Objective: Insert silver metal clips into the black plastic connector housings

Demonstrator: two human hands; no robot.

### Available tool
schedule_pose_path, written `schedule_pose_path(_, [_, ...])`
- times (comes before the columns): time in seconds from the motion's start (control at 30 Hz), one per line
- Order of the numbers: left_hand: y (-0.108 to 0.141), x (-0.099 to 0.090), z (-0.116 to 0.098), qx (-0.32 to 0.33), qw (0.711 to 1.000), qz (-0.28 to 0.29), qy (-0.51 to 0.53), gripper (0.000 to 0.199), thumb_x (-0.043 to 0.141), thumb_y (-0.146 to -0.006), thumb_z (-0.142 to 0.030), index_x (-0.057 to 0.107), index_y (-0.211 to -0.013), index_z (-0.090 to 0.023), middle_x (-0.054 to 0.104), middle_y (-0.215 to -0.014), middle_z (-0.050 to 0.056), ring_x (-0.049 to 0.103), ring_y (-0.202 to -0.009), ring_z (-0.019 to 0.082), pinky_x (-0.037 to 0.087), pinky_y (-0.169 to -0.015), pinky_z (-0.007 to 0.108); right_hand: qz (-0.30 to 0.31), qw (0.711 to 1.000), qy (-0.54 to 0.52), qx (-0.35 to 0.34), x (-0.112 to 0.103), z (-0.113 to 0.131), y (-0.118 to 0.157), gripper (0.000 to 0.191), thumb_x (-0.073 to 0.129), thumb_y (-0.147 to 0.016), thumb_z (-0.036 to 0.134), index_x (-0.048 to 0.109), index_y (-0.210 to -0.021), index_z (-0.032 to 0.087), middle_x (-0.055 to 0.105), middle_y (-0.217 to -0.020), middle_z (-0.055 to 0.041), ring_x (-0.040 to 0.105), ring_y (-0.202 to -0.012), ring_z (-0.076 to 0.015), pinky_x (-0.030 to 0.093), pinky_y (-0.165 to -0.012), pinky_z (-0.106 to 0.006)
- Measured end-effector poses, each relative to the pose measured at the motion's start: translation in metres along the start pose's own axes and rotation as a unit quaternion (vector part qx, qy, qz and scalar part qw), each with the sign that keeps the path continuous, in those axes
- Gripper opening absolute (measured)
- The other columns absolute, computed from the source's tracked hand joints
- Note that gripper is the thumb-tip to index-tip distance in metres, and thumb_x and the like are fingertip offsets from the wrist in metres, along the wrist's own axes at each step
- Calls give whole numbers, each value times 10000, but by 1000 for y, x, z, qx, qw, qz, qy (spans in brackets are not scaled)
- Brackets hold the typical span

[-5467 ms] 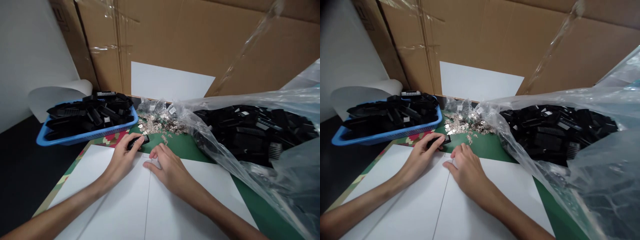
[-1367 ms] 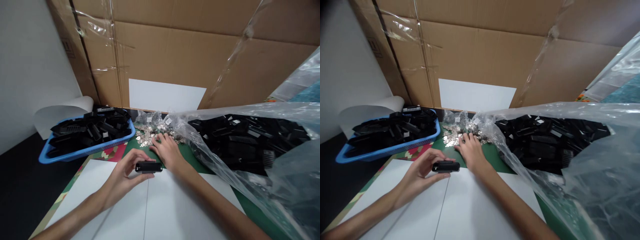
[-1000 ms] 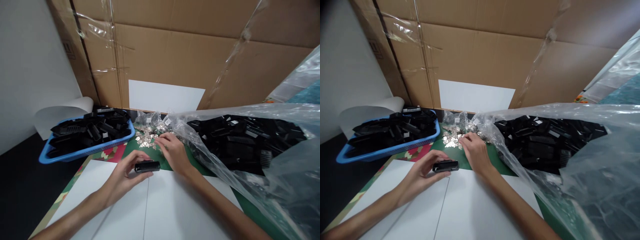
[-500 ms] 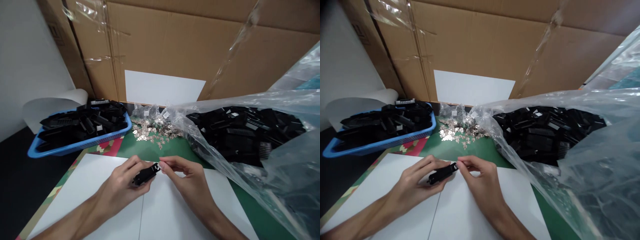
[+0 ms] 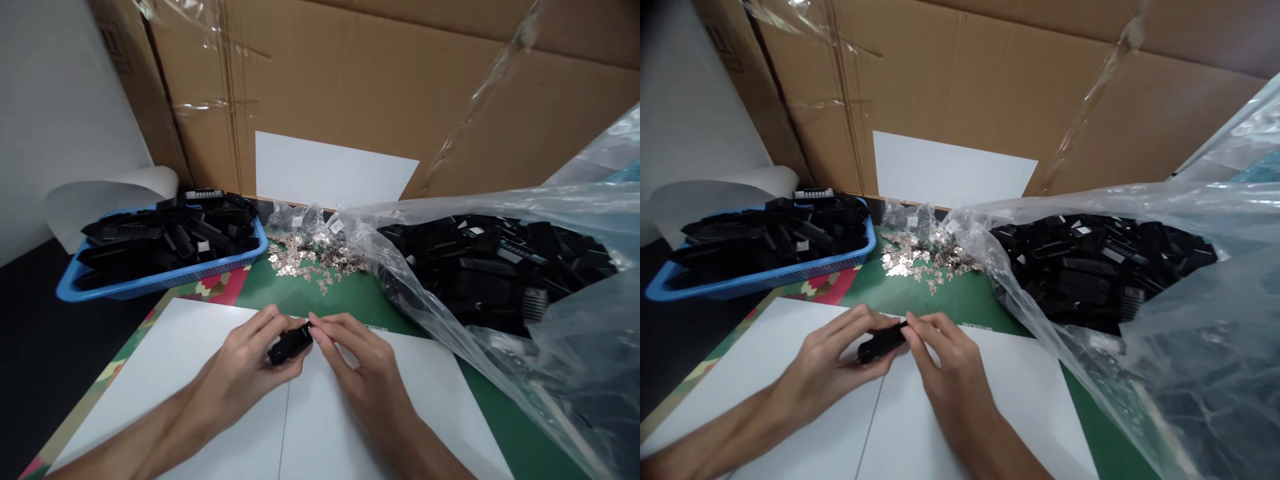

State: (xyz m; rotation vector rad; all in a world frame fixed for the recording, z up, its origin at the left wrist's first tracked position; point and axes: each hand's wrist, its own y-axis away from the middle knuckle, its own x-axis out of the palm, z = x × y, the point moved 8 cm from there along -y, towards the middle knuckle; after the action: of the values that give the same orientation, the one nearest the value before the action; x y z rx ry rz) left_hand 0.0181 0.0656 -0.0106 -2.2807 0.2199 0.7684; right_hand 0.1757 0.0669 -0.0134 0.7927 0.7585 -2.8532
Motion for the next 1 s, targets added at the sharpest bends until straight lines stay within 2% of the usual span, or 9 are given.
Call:
schedule_pose_path(0.1, [2, 4, 2, -15, 999, 22, 26, 358, 698, -931, -92, 585, -1228, -256, 648, -967, -1, 706, -839, 134, 555, -757, 236, 51, 986, -104, 117, -2, -20, -5, 216, 642, -1022, 359, 839, -1049, 275, 758, -1044, -68, 725, -967, -220, 600, -832, -345])
schedule_pose_path(0.23, [1, 5, 1, -28, 997, 44, 48, 352, 690, -933, -68, 594, -1219, -250, 667, -1003, 9, 707, -906, 139, 552, -808, 238, 100, 920, -270, 267, -3, -44, -3, 279, 781, -906, 468, 834, -1109, 284, 803, -995, -67, 738, -905, -211, 624, -804, -339])
schedule_pose_path(0.3, [1, 4, -1, -24, 997, 41, 54, 341, 686, -934, -62, 594, -1211, -237, 672, -1007, 16, 706, -922, 145, 555, -817, 239, 109, 897, -306, 300, -2, -51, -1, 315, 839, -850, 458, 834, -1108, 276, 808, -1009, -73, 740, -918, -209, 622, -818, -333])
schedule_pose_path(0.53, [5, 1, -6, 22, 998, 37, 34, 367, 676, -942, -51, 609, -1276, -187, 678, -1041, 42, 711, -967, 149, 574, -860, 224, 134, 847, -353, 373, 14, -62, 11, 360, 929, -724, 462, 864, -984, 222, 812, -1008, -88, 714, -903, -198, 596, -822, -310])
schedule_pose_path(0.77, [8, 3, -10, 48, 997, 45, 41, 433, 669, -936, -16, 596, -1338, -161, 678, -1114, 58, 692, -1045, 142, 550, -929, 195, 109, 853, -323, 395, 14, -58, 13, 216, 915, -711, 363, 863, -837, 195, 797, -807, -58, 695, -809, -173, 507, -874, -300])
schedule_pose_path(0.9, [5, 6, -4, -3, 997, 50, 56, 362, 669, -930, -30, 642, -1254, -189, 665, -1039, 26, 695, -971, 128, 550, -859, 188, 84, 859, -294, 411, 14, -58, 13, 134, 865, -742, 302, 836, -783, 177, 767, -736, -39, 691, -767, -170, 510, -853, -301])
schedule_pose_path(1.0, [6, 8, 3, -45, 994, 58, 77, 351, 682, -926, -61, 670, -1244, -210, 634, -985, 17, 674, -889, 134, 541, -762, 215, 127, 860, -292, 398, 15, -58, 11, 157, 869, -748, 308, 841, -825, 174, 780, -783, -48, 694, -790, -173, 522, -833, -288])
